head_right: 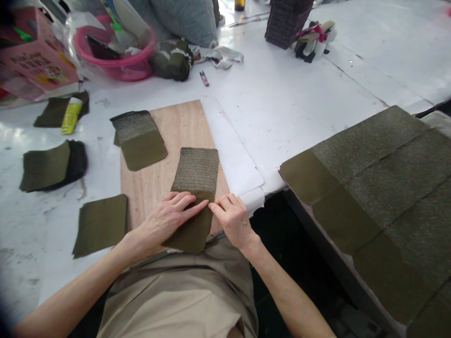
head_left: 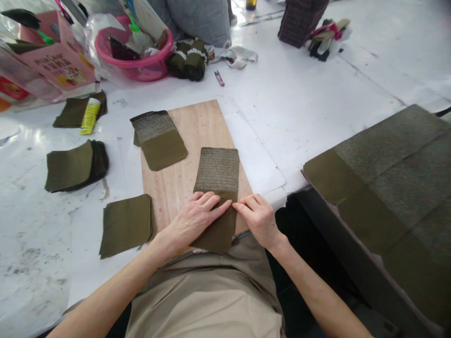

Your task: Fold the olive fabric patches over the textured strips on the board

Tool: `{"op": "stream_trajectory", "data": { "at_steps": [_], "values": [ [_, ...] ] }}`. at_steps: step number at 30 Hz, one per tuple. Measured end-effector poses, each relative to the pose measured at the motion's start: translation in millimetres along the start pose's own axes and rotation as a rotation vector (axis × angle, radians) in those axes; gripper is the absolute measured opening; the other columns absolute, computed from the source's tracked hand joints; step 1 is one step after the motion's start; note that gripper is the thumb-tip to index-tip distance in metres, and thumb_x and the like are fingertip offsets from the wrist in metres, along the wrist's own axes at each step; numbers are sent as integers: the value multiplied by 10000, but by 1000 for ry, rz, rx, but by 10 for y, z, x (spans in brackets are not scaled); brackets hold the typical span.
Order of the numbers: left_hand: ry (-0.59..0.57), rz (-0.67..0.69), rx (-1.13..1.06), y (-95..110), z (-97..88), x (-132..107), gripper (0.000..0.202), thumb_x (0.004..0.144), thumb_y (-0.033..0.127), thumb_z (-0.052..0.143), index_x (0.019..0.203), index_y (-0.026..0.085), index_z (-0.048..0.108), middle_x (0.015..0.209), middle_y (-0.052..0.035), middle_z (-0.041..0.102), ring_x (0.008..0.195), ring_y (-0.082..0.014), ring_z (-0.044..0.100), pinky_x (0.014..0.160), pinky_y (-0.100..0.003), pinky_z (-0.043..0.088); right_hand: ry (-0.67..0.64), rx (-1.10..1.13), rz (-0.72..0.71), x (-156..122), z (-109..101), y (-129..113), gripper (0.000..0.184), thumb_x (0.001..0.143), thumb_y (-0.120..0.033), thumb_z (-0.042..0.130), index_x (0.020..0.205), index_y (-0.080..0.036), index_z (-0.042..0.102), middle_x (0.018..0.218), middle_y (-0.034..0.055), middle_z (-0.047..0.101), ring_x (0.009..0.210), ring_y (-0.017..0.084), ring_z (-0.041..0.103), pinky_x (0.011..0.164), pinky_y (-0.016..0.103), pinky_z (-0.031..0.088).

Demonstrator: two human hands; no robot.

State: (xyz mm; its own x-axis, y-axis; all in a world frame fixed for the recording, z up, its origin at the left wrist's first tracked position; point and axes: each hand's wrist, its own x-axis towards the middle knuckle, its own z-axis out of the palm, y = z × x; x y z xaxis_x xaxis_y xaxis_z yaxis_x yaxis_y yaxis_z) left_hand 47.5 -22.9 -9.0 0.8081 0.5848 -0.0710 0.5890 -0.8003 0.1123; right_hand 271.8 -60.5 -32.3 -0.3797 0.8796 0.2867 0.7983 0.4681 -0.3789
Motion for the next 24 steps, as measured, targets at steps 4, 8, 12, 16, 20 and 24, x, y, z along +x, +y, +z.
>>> {"op": "stream_trajectory", "data": {
  "at_steps": [4, 8, 12, 16, 20, 24],
  "values": [
    [2, 4, 25, 19, -1, -8, 478, 954, 183, 443, 1426, 222, 379, 1107, -92, 542, 1069, -228, 499, 916, -373, 394, 25, 66, 50, -2, -2, 6, 194, 949, -211, 526, 1057, -210, 687, 918, 52, 654, 907, 179, 540, 811, 309, 464],
    [27, 1, 29, 23, 11, -9, 496, 935, 174, 475, 1421, 219, 393, 1118, -99, 544, 1070, -237, 496, 908, -377, 400, 39, 126, 93, 5, -14, 14, 176, 950, -220, 525, 1026, -207, 684, 906, 48, 653, 891, 173, 542, 802, 302, 467],
    [33, -2, 26, 27, 19, -9, 499, 936, 180, 480, 1424, 233, 390, 1124, -97, 538, 1080, -242, 493, 911, -390, 401, 20, 95, 76, 0, -7, 12, 172, 946, -213, 529, 1005, -216, 691, 901, 47, 647, 897, 176, 534, 799, 301, 459],
    [31, 9, 35, 35, 21, -9, 486, 946, 190, 469, 1423, 232, 387, 1116, -97, 537, 1088, -242, 491, 908, -385, 402, 18, 47, 47, -21, 6, 14, 177, 942, -210, 537, 1030, -210, 690, 897, 47, 646, 892, 178, 525, 799, 300, 451],
    [39, 11, 63, 34, 29, -7, 472, 952, 186, 454, 1417, 241, 393, 1105, -95, 541, 1088, -245, 492, 896, -384, 403, 9, 0, 19, -30, -8, 18, 196, 944, -204, 533, 1057, -205, 693, 908, 53, 647, 889, 178, 518, 796, 297, 449],
    [30, 11, 71, 34, 27, -5, 472, 953, 181, 447, 1418, 239, 393, 1113, -103, 542, 1091, -247, 492, 888, -386, 404, -11, -35, 10, -34, -35, 5, 224, 951, -191, 515, 1081, -215, 696, 917, 56, 644, 894, 178, 519, 795, 295, 453]
  ]
}}
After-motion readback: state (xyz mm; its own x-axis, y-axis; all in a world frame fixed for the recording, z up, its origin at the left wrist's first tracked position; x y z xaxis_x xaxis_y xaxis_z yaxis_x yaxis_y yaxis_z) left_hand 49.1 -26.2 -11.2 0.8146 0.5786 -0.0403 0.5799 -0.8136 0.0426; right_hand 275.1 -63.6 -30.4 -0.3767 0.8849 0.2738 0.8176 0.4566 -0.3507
